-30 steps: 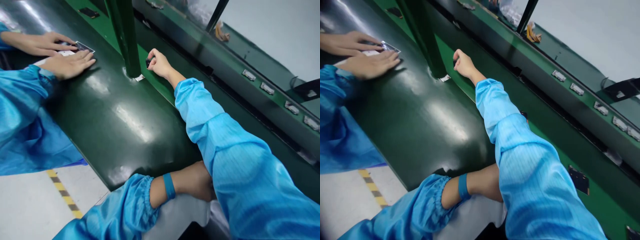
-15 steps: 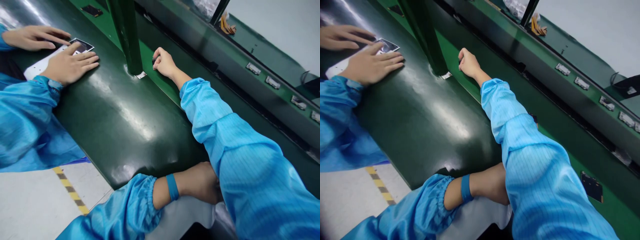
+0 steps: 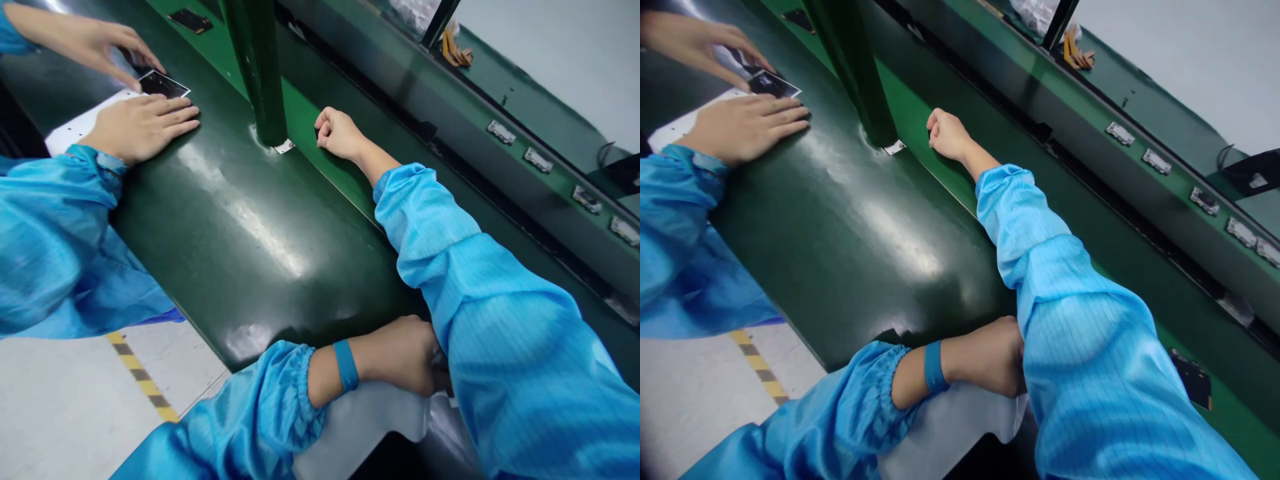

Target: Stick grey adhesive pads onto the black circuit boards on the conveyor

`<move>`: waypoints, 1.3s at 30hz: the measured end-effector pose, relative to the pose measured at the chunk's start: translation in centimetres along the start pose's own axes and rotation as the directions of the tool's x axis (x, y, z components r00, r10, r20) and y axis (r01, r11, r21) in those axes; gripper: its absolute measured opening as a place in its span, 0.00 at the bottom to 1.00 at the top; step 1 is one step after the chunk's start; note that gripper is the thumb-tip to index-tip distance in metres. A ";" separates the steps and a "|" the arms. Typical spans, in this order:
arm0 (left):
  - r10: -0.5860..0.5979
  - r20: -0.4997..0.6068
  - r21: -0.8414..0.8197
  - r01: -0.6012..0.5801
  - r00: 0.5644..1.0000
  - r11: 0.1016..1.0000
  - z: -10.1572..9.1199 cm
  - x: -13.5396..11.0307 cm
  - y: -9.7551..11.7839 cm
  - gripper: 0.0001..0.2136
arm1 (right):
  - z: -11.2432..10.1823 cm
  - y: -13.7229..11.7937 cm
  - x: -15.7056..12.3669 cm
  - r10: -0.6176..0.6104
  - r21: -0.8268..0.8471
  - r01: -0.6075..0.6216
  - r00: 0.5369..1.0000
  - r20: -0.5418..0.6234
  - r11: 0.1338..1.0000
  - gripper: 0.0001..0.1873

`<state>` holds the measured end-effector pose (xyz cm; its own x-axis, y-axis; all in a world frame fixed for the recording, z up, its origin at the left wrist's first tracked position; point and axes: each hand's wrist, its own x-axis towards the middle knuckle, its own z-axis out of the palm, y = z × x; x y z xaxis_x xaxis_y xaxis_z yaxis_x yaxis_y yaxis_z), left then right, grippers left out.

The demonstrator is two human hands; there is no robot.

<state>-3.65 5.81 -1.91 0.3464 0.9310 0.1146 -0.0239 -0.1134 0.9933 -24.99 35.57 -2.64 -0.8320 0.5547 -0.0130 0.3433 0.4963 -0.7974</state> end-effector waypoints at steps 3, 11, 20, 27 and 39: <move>0.044 0.076 0.086 -0.051 0.996 0.995 -0.1 0.1 -0.1 0.16 | -0.1 0.2 -0.3 -0.006 -0.006 0.006 1.000 -0.011 1.000 0.19; -0.011 0.088 0.103 0.002 0.996 0.995 -0.8 0.1 1.2 0.22 | -0.3 1.4 -1.2 -0.074 -0.145 0.065 0.996 -0.058 0.987 0.18; 0.005 0.065 0.069 -0.009 0.998 0.998 -1.3 0.2 1.2 0.13 | 0.9 2.1 0.5 0.102 -0.289 -0.170 0.966 -0.236 0.942 0.31; -0.013 0.054 -0.066 0.016 0.998 0.998 -1.8 0.2 1.1 0.03 | -3.5 4.3 -1.9 0.138 -0.098 -0.156 0.976 -0.167 0.983 0.43; -0.141 0.044 -0.135 0.145 0.989 0.980 -2.2 0.6 0.0 0.02 | -6.6 3.2 -9.7 0.033 -0.523 -0.027 0.999 0.002 0.852 0.57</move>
<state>-5.51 7.11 -1.78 0.3876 0.9214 -0.0271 -0.0998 0.0712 0.9925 -12.96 36.20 -1.14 -0.8210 0.5695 -0.0407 0.5431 0.7570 -0.3633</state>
